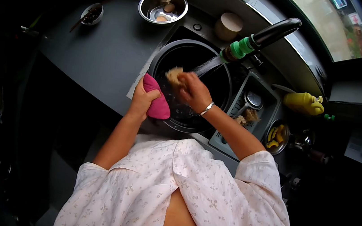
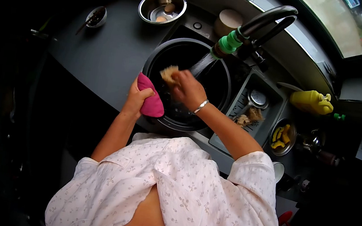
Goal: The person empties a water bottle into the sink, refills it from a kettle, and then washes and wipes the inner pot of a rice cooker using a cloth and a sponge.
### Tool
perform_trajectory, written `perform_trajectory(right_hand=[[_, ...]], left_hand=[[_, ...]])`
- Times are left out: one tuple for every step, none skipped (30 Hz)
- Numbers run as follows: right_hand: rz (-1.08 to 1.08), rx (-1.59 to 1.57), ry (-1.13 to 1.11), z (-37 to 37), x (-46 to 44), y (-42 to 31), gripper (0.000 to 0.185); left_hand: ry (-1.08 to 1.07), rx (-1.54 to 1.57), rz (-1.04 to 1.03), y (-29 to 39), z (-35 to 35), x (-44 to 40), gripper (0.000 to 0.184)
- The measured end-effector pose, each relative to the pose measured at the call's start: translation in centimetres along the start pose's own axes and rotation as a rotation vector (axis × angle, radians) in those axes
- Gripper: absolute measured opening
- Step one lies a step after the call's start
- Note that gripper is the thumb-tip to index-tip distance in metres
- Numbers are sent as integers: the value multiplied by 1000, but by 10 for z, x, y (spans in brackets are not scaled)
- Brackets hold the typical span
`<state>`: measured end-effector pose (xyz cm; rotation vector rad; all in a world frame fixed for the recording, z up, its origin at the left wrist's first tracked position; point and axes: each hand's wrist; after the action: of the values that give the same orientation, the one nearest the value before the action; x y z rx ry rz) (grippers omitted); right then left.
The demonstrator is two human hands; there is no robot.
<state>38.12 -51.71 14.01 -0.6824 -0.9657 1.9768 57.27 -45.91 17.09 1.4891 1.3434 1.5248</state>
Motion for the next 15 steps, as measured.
perform_trajectory(right_hand=[[103,-16,126,2,-7,-14,44],[205,-31,256,-1,-16,-27,44],[292,16,283,-7,-26,-33,46],[415,96,340,-14,-41,-35,44],[482,163,339,-20,-53,-32,43],[550,230,335,-21,-62,-23,41],[511,269,389,-20,-70,-12,38],[472,305,440,-20,-78,-1,36],[361,361,456,-10,-83,8,28],[242,403,433,-2,-90,26,22],[226,451,409,11,-93,47,20],[212,503,385,22,-91,64,19],[61,336,395,29,-82,71,20],[4,308,377,36,-70,79,24],[-53,282,361,43,-58,83,28]], left_hand=[[-55,-16,29,-4,4,-4,62],[-62,-19,31,-9,3,-4,62],[-35,-16,0,-9,-3,-4,57],[-11,-12,-33,-8,-7,-5,51],[16,-75,-51,-15,-6,-9,59],[7,-77,-56,-14,-4,-9,59],[-35,-93,13,-14,1,-8,62],[-75,-109,83,-14,5,-6,65],[29,-131,-22,-3,-5,2,57],[29,-132,-21,0,-7,4,57],[26,-103,-18,2,-7,5,51],[22,-71,-16,2,-7,6,45],[21,-67,-14,-1,-7,5,45],[14,-62,7,-5,-5,3,40],[6,-58,31,-8,-4,1,36]])
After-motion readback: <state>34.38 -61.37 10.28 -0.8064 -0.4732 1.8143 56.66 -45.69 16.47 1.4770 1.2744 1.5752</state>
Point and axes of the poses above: each hand's wrist, its own x-axis away from the middle knuckle, its own z-axis out of the back of the hand, y = z × x, and after that the axes turned 6 degrees about -x, right-handed
